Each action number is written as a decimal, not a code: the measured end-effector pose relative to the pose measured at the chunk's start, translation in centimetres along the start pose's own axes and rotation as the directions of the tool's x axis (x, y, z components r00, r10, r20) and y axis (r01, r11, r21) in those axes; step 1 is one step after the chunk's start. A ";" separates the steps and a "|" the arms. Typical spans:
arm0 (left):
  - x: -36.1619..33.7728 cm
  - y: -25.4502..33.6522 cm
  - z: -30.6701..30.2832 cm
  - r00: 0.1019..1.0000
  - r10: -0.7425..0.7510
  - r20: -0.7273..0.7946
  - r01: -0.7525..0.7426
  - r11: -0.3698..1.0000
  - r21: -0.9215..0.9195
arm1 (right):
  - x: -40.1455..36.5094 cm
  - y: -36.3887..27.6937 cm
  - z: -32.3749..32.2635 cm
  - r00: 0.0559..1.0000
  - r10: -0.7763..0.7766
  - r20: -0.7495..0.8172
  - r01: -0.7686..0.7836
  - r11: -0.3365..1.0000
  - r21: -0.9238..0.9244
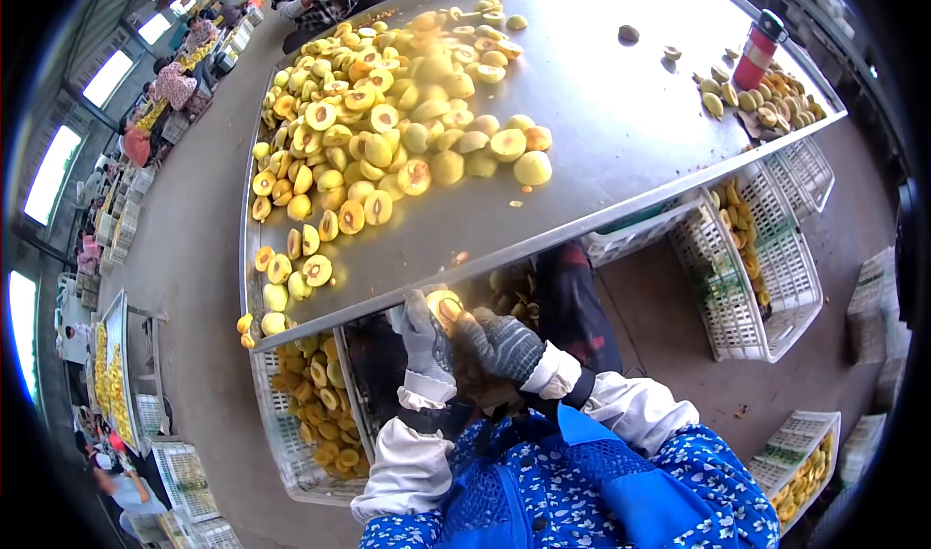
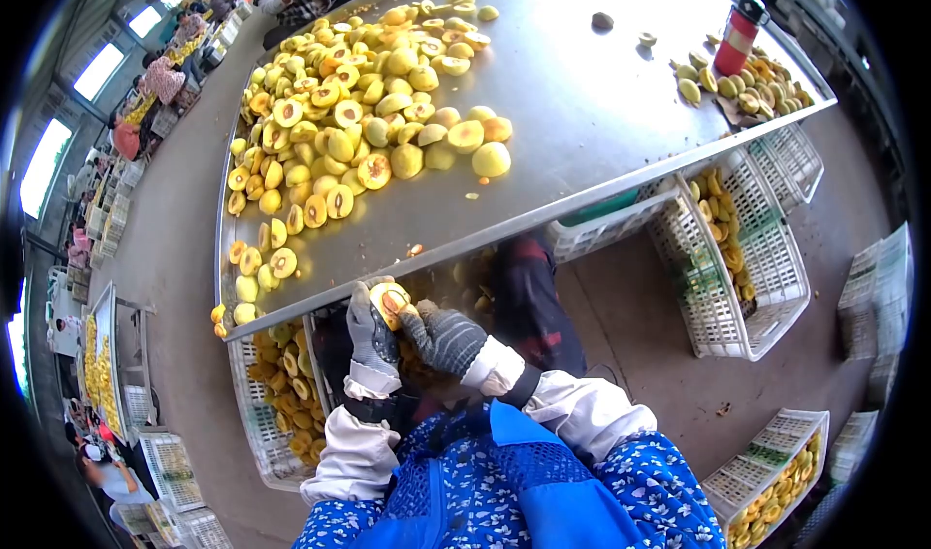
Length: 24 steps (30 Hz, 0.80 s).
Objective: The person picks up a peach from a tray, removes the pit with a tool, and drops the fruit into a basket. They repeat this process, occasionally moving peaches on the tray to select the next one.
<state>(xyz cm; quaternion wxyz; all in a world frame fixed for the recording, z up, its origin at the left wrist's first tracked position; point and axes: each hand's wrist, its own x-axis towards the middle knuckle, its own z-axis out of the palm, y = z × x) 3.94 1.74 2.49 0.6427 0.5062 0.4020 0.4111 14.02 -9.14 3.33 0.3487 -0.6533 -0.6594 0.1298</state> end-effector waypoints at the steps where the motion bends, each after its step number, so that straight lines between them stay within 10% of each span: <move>1: -0.1 0.0 0.1 1.000 0.027 -0.009 -0.027 1.000 0.013 | 0.0 0.3 0.6 0.997 -0.039 -0.065 0.045 0.994 0.094; 3: -0.3 0.0 0.3 0.997 0.079 -0.020 -0.078 0.996 0.040 | 0.2 0.8 1.9 0.974 -0.093 -0.207 0.149 0.952 0.269; 6: -0.7 0.4 1.3 0.982 0.167 -0.089 -0.159 0.983 0.094 | 0.2 0.3 1.4 0.992 0.124 -0.010 -0.103 0.865 0.490; 12: -0.4 -1.1 0.9 0.993 0.018 -0.116 -0.031 0.994 -0.108 | -0.6 0.8 1.3 0.998 -0.030 -0.056 0.040 0.982 0.186; 18: -0.9 0.7 1.7 0.994 -0.094 -0.049 0.091 0.994 -0.067 | -1.0 0.8 0.0 0.994 0.081 0.070 -0.103 0.914 0.393; 21: -1.4 2.5 2.2 0.991 -0.127 0.050 0.125 0.992 0.033 | -1.2 0.5 -0.4 0.947 0.209 0.245 -0.316 0.459 0.831; 24: -0.3 3.7 1.9 0.864 -0.374 0.337 0.293 0.918 0.268 | -1.9 1.9 -1.0 0.865 0.145 0.480 -0.498 0.360 0.789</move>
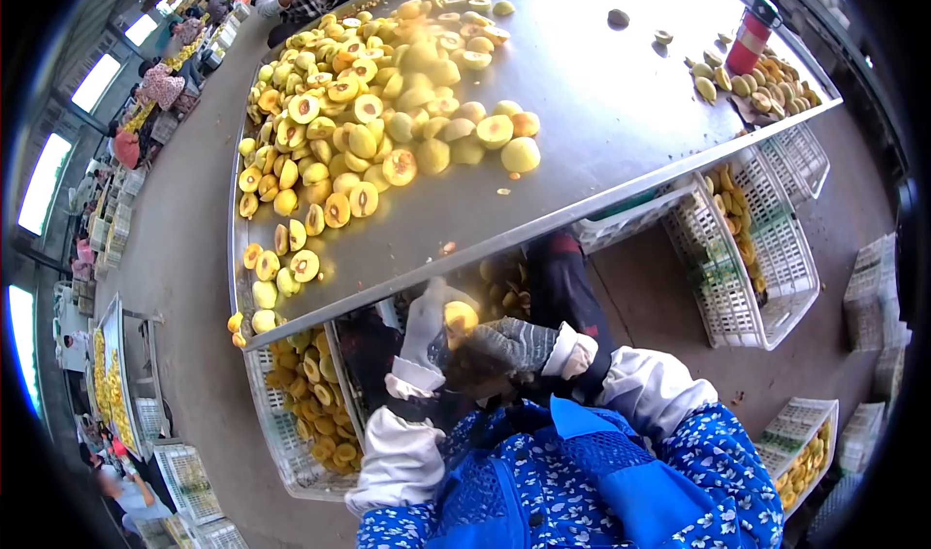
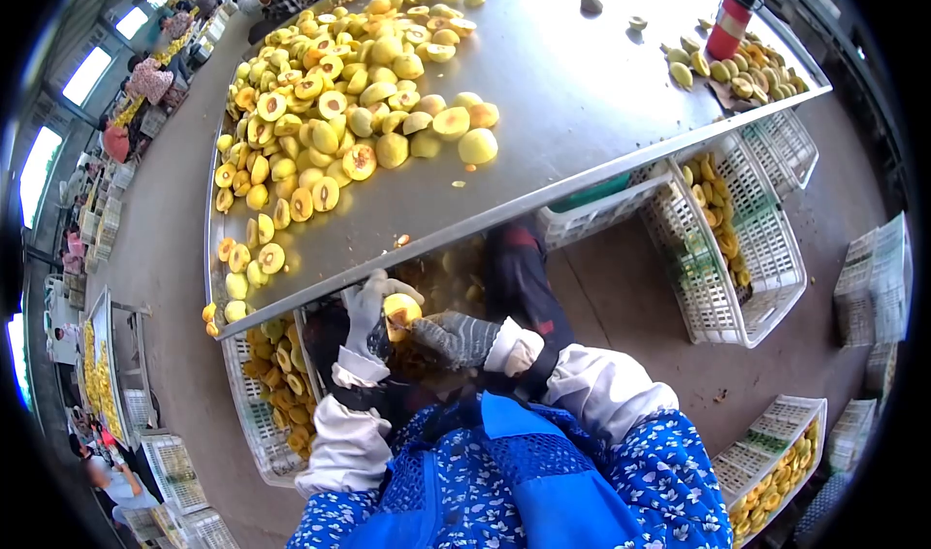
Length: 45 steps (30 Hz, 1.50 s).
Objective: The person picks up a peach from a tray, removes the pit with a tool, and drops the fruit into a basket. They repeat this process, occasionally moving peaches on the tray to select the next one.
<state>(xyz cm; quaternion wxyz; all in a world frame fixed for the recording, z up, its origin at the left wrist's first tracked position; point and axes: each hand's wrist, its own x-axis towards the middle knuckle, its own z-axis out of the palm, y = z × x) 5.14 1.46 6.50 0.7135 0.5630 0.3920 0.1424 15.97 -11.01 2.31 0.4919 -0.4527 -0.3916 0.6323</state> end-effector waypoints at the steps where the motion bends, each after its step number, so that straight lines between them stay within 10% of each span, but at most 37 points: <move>1: 0.6 0.1 -0.4 0.994 -0.071 0.082 0.055 0.982 0.183 | -0.3 -0.9 -0.4 0.988 0.147 0.054 -0.145 0.988 -0.044; 5: 1.3 -0.7 -0.2 0.990 0.120 -0.078 -0.117 0.992 0.051 | -0.4 -2.7 -0.4 0.991 0.130 0.030 -0.131 0.989 0.070; 8: 0.4 -1.3 1.4 0.962 0.166 -0.215 -0.207 0.961 -0.185 | 1.4 -0.9 1.5 0.986 0.156 -0.050 -0.092 0.780 0.618; 9: 0.0 -1.1 1.8 0.946 0.162 -0.281 -0.234 0.941 -0.244 | 1.4 -0.8 2.1 0.980 0.073 0.184 -0.189 0.627 0.756; 12: -0.3 -1.4 1.5 0.923 0.284 -0.260 -0.329 0.932 -0.154 | 0.1 -2.2 1.2 0.938 0.058 0.343 -0.286 0.688 0.667; 13: -0.4 -1.4 1.1 0.924 0.315 -0.218 -0.342 0.934 -0.099 | 1.3 -0.8 1.5 0.999 0.037 0.022 -0.043 0.914 0.403; 17: -1.4 -1.4 0.5 0.933 0.354 -0.059 -0.348 0.933 0.095 | 1.0 -0.2 -2.7 0.851 0.279 0.445 -0.439 0.842 0.314; 19: -1.6 -0.5 0.9 0.938 0.339 -0.076 -0.342 0.939 -0.036 | 1.4 0.2 -2.9 0.793 0.248 0.556 -0.495 0.795 0.352; 22: -2.9 0.2 1.6 0.987 0.162 0.009 -0.131 0.834 -0.536 | 0.3 -0.3 3.6 0.980 0.153 0.131 -0.201 0.759 0.619; 24: -3.6 -0.1 1.6 0.981 -0.099 -0.169 -0.088 0.549 -0.831 | 0.5 -1.3 3.9 0.988 0.080 0.135 -0.149 0.738 0.658; 26: -3.6 -2.2 -2.5 0.823 0.327 -0.465 -0.295 0.945 0.144 | 1.4 2.3 3.6 0.975 0.134 0.178 -0.219 0.726 0.652; 27: -3.9 -3.4 -7.7 0.864 0.147 -0.481 -0.331 0.887 -0.323 | 1.3 2.2 3.0 0.920 0.362 0.149 -0.386 0.777 0.497; 28: -5.0 -3.3 -9.9 0.548 0.495 -0.674 -0.341 0.869 0.360 | 1.2 2.1 2.4 0.814 0.570 0.111 -0.568 0.743 0.355; 29: -6.7 -1.0 -10.7 0.350 0.813 -0.466 0.155 0.440 0.884 | 0.9 3.3 3.7 0.836 0.547 -0.049 -0.427 0.704 0.568; 31: -7.9 0.7 -13.8 0.521 0.800 -0.299 0.508 -0.009 0.861 | 0.8 3.1 2.3 0.824 0.566 0.038 -0.557 0.794 0.242; 33: -4.4 3.5 -11.4 0.508 0.853 -0.115 0.309 -0.056 0.949 | 1.2 3.3 1.5 0.783 0.603 0.152 -0.618 0.782 0.082; 38: 8.9 10.4 2.2 0.615 0.536 0.578 -0.369 -0.451 0.812 | 2.3 11.2 0.7 0.994 -0.015 0.104 0.054 0.919 -0.390; 45: 22.2 8.1 13.1 0.869 0.070 0.489 -0.423 -0.405 0.810 | 2.6 14.6 -0.1 0.953 -0.298 0.053 0.243 0.648 -0.722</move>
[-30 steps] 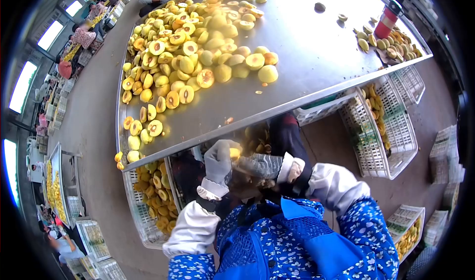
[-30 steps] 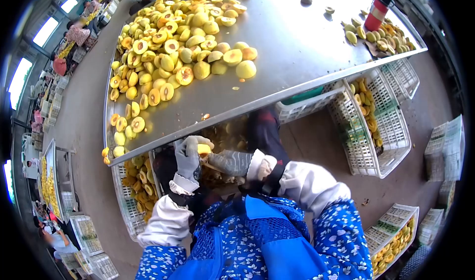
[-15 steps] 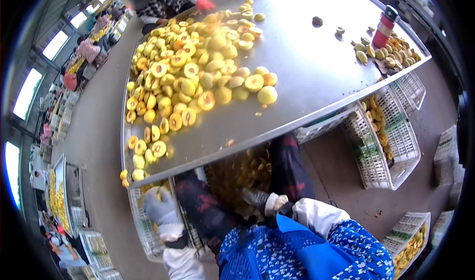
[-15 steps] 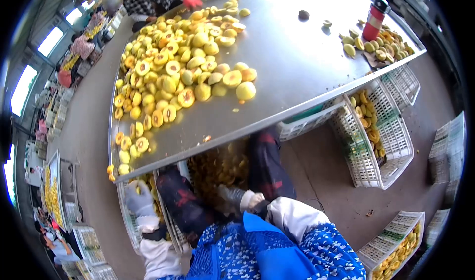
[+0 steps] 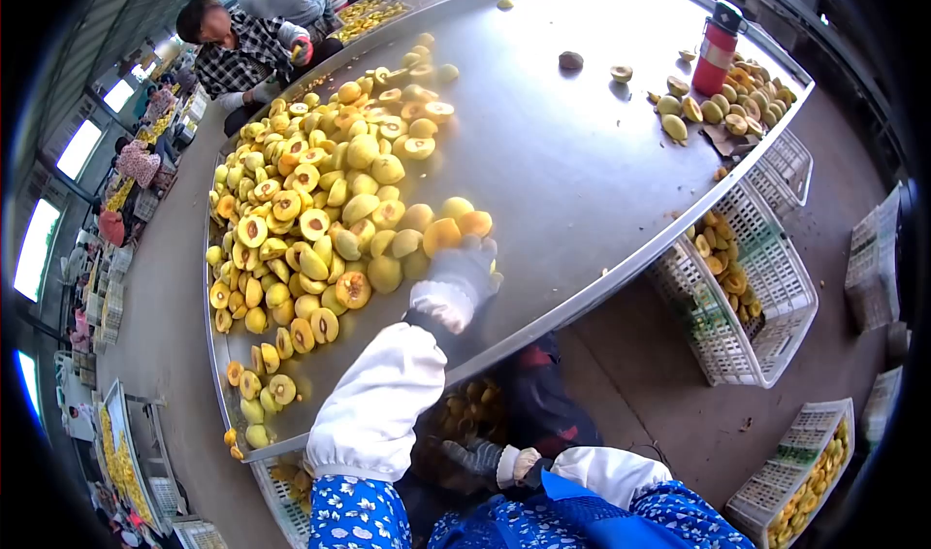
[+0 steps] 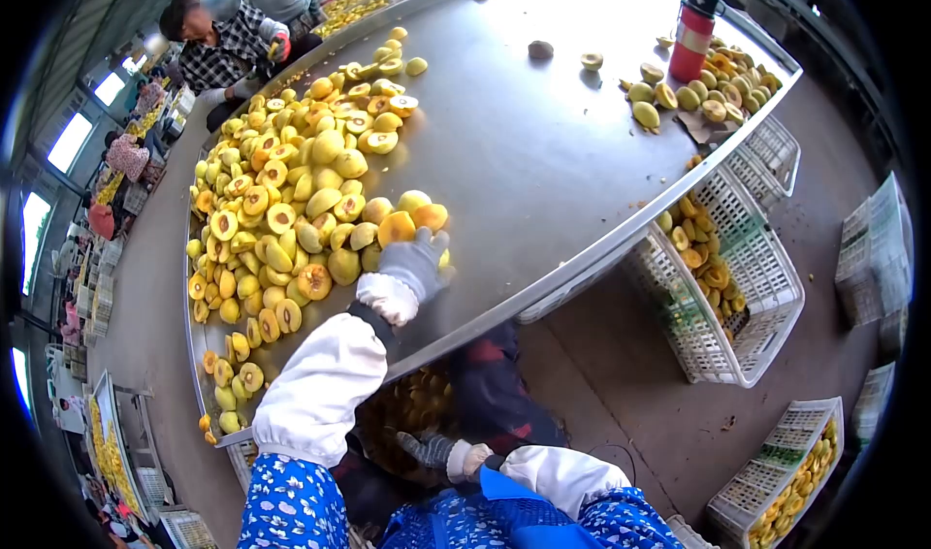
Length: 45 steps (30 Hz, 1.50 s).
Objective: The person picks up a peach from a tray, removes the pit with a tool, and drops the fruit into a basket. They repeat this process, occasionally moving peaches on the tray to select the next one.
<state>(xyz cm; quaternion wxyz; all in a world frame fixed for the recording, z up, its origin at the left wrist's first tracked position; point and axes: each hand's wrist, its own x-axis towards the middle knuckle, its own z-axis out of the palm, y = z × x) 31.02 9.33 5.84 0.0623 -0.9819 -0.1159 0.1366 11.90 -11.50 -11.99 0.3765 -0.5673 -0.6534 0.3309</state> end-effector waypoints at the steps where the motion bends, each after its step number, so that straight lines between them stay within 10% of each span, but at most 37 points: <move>1: -0.3 0.2 0.1 0.999 -0.027 0.020 0.027 0.999 -0.019 | 0.1 -0.2 0.1 0.996 -0.084 -0.020 0.081 0.988 -0.128; 6: -8.2 -2.4 1.9 0.981 -0.175 0.083 0.186 0.971 -0.149 | 0.9 -1.0 -0.8 0.983 0.017 0.185 0.023 0.978 -0.208; 8: -11.8 -6.7 5.1 0.971 -0.232 -0.055 0.181 0.868 -0.463 | 1.7 -3.4 -3.6 0.963 0.169 0.207 -0.219 0.944 0.248; 9: -13.4 -8.8 7.0 0.949 -0.294 -0.116 0.138 0.714 -0.686 | 1.8 -4.0 -3.7 0.937 0.237 0.256 -0.333 0.828 0.452; 11: -17.5 -10.3 4.0 0.881 -0.397 0.258 0.202 -0.177 -0.963 | 2.0 -5.9 -5.0 0.889 0.399 0.227 -0.456 0.720 0.523; 12: -19.5 -10.1 2.9 0.897 -0.391 0.206 0.062 -0.350 -0.935 | 2.7 -7.8 -6.6 0.805 0.526 0.275 -0.571 0.562 0.598; 16: -25.4 -8.6 5.1 0.856 -0.477 0.200 -0.181 -0.638 -0.749 | 3.6 -8.4 -6.0 0.903 0.430 0.014 -0.371 0.762 0.531; 17: -26.2 -8.1 5.4 0.889 -0.454 0.057 -0.265 -0.611 -0.746 | 3.9 -10.4 -8.1 0.907 0.420 0.033 -0.380 0.781 0.495; 19: -27.5 -6.1 6.1 0.818 -0.572 0.061 -0.361 -0.593 -0.720 | 3.9 -12.7 -10.5 0.985 -0.118 -0.127 0.106 0.989 -0.102; 21: -28.9 -4.5 5.8 0.802 -0.592 0.083 -0.366 -0.596 -0.715 | 4.8 -14.1 -10.6 0.962 -0.070 -0.263 0.088 0.995 0.055; 28: -29.8 -2.0 9.1 0.770 -0.630 0.101 -0.459 -0.656 -0.599 | 6.2 -13.9 -8.8 0.936 -0.220 -0.275 0.133 0.944 -0.302; 35: -29.3 1.4 9.8 0.468 -0.877 0.110 -0.490 -0.361 -0.794 | 5.7 -13.6 -7.3 0.982 -0.113 -0.151 0.060 0.947 -0.316; 36: -29.2 1.7 10.1 0.444 -0.894 0.054 -0.475 -0.286 -0.832 | 5.8 -13.1 -7.1 0.929 -0.314 -0.196 0.215 0.889 -0.403; 45: -29.3 2.9 8.8 0.456 -0.888 -0.062 -0.334 -0.106 -0.937 | 4.6 -12.2 -7.6 0.882 -0.408 -0.234 0.317 0.884 -0.344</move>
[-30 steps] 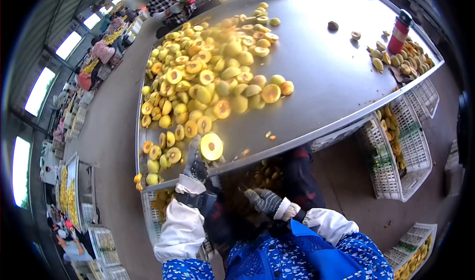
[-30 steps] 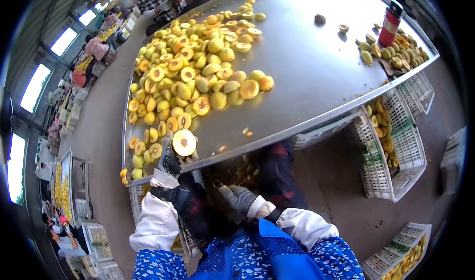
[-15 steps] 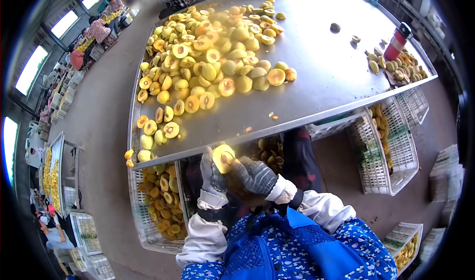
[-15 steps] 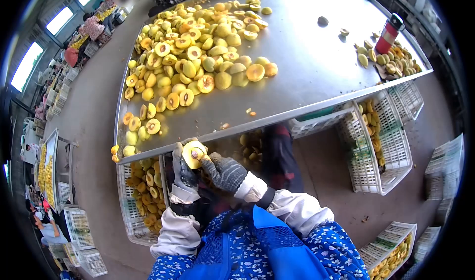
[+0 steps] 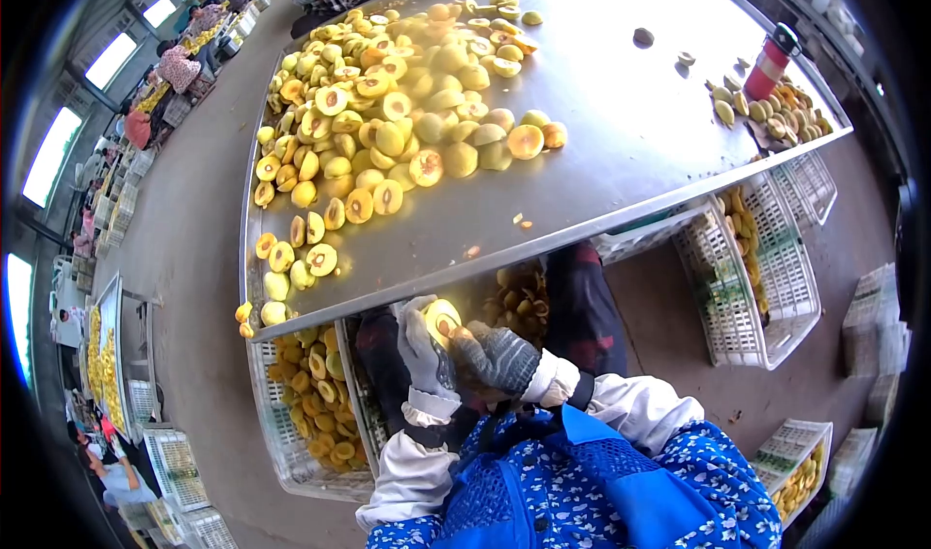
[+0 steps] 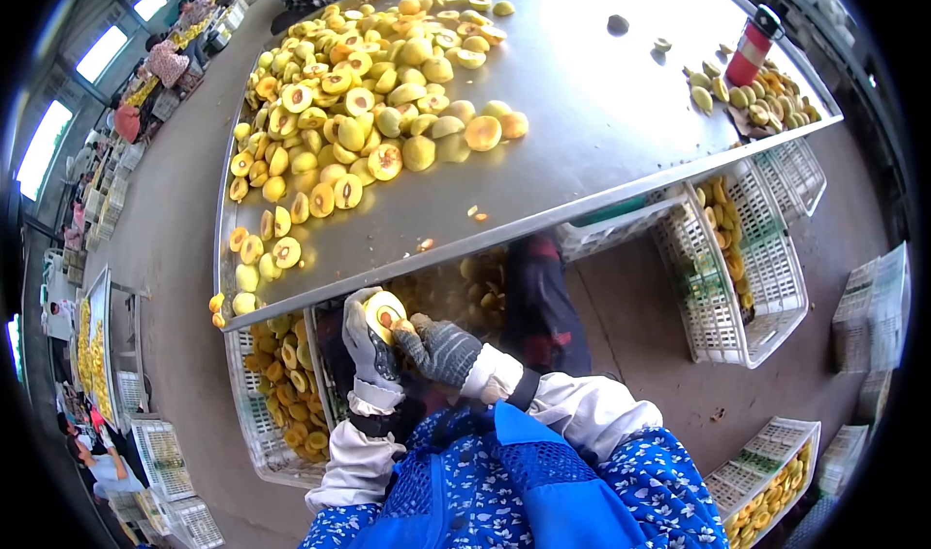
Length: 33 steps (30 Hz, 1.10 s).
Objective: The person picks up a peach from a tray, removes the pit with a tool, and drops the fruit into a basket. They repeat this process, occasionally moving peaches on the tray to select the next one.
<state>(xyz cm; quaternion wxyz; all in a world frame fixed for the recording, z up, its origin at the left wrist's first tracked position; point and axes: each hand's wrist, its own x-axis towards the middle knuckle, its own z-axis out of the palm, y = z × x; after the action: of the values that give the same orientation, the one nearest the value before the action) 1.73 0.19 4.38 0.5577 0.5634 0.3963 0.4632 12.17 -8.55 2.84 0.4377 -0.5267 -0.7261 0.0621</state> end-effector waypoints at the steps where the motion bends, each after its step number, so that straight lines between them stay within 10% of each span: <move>1: -0.2 0.4 0.2 0.999 -0.031 0.005 0.031 0.999 -0.035 | 0.0 -0.2 -0.4 0.996 0.071 0.052 -0.073 0.997 0.033; 10: 1.4 0.8 -1.8 0.883 -0.117 0.455 -0.059 0.934 0.353 | -1.2 -0.1 -1.6 0.833 0.435 0.343 -0.493 0.864 0.101; 11: 1.8 0.3 -2.5 0.820 -0.312 0.480 0.211 0.944 0.253 | -1.1 -0.2 -2.1 0.798 0.460 0.389 -0.540 0.833 0.123; 15: 0.8 1.6 -1.4 0.797 -0.371 0.476 0.514 0.832 -0.211 | -2.2 0.6 -0.1 0.867 0.440 0.235 -0.498 0.766 0.406; 19: -1.2 0.9 -0.8 0.895 -0.161 0.417 0.345 0.842 -0.416 | -1.4 -0.7 -0.4 0.690 0.596 0.410 -0.663 0.293 0.689; 22: -2.0 -0.4 -1.2 0.924 -0.092 0.372 0.218 0.925 -0.311 | -1.9 -0.6 0.8 0.731 0.597 0.331 -0.607 0.348 0.714; 25: -1.5 -2.0 -2.1 0.926 -0.265 0.270 0.354 0.857 -0.375 | -2.0 0.0 0.2 0.815 0.512 0.272 -0.575 0.776 0.261; 33: -1.5 -1.8 -2.6 0.776 -0.530 0.342 0.627 0.596 -0.501 | -1.7 -1.4 -2.4 0.793 0.529 0.302 -0.590 0.791 0.162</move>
<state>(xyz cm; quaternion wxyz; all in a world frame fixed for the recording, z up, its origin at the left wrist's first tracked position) -1.07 -0.43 2.34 0.8530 0.2358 0.3479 0.3095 13.00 -11.43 4.13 0.3697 -0.6487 -0.5699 0.3432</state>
